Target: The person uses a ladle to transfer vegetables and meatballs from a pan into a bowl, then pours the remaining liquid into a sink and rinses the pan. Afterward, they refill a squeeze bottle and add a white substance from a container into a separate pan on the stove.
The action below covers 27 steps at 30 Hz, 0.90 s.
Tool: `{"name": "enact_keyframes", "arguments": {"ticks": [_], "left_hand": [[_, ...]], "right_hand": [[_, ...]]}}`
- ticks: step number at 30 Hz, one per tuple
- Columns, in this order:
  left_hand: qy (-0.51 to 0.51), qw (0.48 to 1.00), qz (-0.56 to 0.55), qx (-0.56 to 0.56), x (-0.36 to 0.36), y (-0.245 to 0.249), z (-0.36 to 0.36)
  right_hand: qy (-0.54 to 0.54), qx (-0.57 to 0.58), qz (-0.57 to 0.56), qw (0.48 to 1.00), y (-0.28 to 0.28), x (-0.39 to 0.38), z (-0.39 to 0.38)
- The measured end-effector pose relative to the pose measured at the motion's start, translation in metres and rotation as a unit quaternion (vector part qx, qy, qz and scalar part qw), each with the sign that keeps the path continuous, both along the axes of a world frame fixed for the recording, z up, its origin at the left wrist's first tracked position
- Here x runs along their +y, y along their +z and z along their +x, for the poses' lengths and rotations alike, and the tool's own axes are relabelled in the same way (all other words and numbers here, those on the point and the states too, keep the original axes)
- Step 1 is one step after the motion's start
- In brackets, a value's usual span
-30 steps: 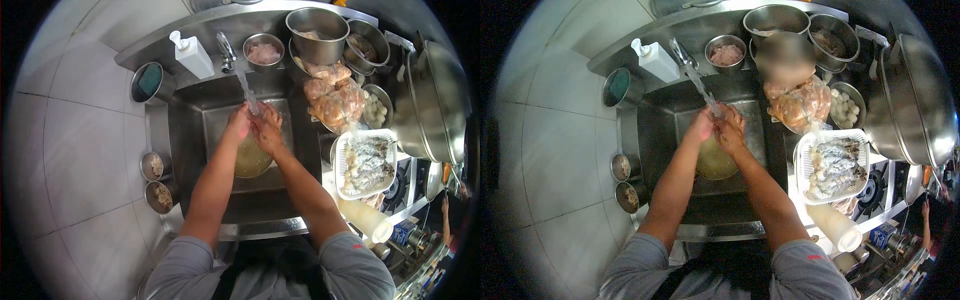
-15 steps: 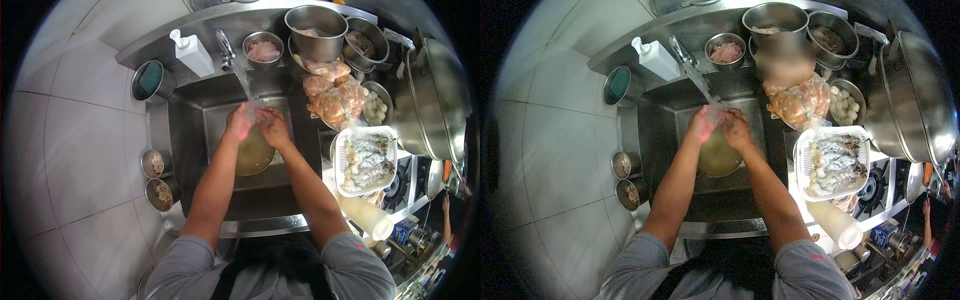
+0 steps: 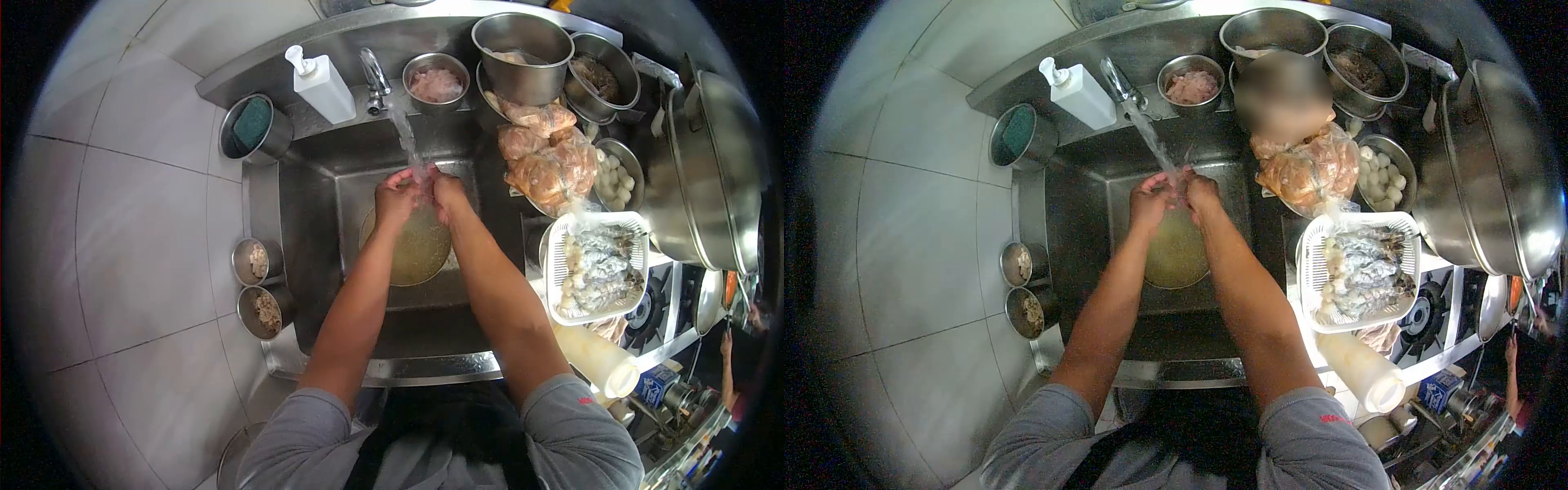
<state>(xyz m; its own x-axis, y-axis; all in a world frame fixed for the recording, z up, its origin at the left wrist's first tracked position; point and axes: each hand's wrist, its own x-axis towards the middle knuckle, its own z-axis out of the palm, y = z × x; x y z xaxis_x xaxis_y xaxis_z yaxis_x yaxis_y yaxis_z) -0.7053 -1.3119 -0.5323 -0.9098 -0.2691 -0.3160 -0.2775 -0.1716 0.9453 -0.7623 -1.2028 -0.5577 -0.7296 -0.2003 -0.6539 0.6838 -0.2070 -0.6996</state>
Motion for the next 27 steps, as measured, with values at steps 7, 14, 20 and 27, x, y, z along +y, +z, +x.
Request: {"name": "enact_keyframes", "arguments": {"ticks": [7, 14, 20, 27], "left_hand": [[0.050, 0.981, -0.184, 0.030, 0.004, -0.019, -0.005], [0.028, 0.978, -0.206, -0.010, 0.004, -0.001, 0.002], [0.013, 0.966, -0.245, 0.079, -0.001, -0.064, -0.012], [0.071, 0.955, 0.220, -0.184, -0.020, -0.081, -0.029]], "right_hand": [[-0.034, -0.043, -0.186, 0.981, 0.002, 0.009, 0.024], [-0.036, -0.059, -0.225, 0.972, -0.019, 0.003, 0.026], [-0.032, -0.045, -0.256, 0.965, 0.020, 0.004, 0.034], [0.181, 0.186, 0.146, 0.955, 0.025, 0.079, 0.143]]}}
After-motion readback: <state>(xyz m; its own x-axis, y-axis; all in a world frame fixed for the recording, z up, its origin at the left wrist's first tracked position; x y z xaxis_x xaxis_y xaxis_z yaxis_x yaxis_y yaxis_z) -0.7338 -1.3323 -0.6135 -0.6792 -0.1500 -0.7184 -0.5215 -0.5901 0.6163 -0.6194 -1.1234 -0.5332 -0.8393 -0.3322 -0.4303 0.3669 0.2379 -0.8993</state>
